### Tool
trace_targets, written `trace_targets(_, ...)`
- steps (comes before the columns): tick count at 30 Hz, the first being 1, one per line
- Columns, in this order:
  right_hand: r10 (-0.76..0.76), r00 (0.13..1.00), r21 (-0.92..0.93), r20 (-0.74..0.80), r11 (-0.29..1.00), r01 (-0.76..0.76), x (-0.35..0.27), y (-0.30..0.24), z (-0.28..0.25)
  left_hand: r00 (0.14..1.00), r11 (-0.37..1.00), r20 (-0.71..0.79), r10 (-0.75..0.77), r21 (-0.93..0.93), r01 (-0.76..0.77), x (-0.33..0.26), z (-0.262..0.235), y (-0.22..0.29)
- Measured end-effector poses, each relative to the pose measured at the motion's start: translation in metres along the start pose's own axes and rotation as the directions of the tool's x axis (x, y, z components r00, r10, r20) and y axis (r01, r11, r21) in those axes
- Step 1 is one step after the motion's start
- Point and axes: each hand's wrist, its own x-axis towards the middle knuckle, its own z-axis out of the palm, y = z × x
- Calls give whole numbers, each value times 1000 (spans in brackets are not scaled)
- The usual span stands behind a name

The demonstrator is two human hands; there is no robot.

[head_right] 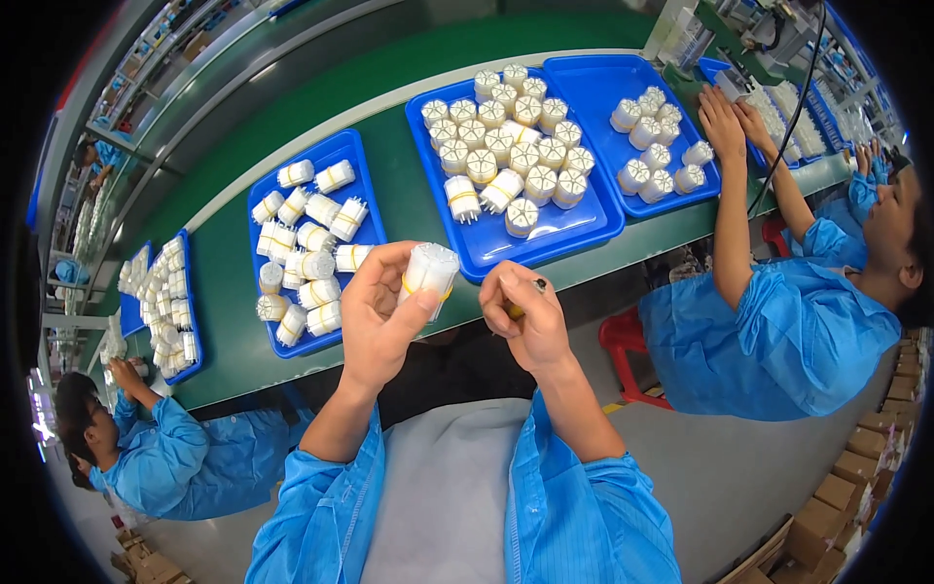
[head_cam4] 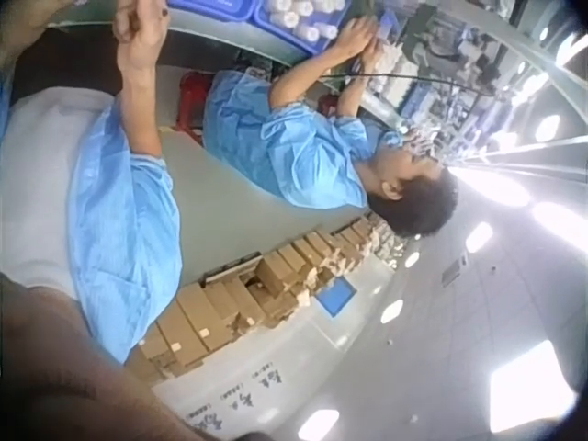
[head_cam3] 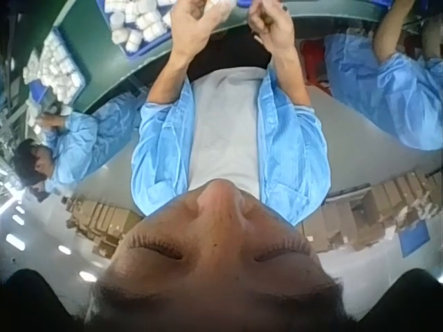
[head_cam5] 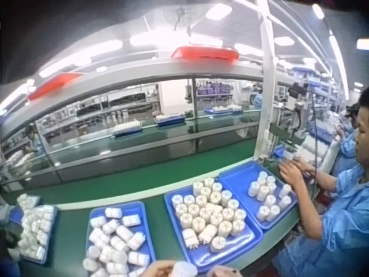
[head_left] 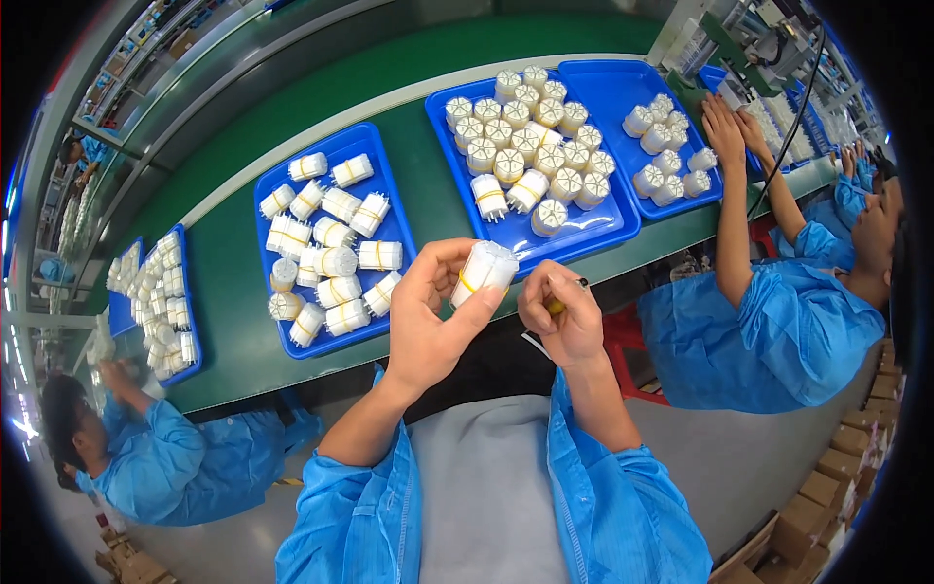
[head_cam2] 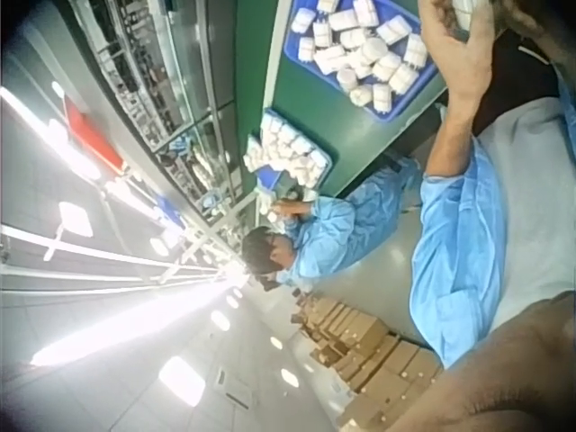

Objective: The person assembles small cylindrical plastic components using a handheld tool.

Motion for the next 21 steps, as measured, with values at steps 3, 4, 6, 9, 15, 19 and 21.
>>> trace_targets(3,-10,1000,14,10,1000,10,0,1,-1,995,968,34,-90,-233,95,0,-5,0)
trace_targets(4,-13,1000,16,4,1000,13,0,2,-1,982,896,100,-160,-404,188,0,-9,-1)
trace_targets(6,-13,1000,19,1,1000,13,1,1,-2,961,786,175,-215,-552,277,1,-11,1)
trace_targets(9,-7,1000,-23,-14,1000,6,2,1,-4,951,684,187,-247,-662,307,0,-8,2)
trace_targets(15,-33,999,17,-21,999,33,1,1,-3,944,742,288,-159,-596,307,-10,-13,-4)
trace_targets(19,-43,999,12,-32,999,43,1,1,-5,966,833,239,-95,-513,208,-15,-8,-1)
trace_targets(21,-53,998,13,-33,998,54,1,1,-6,973,849,214,-87,-496,184,-17,-8,-1)
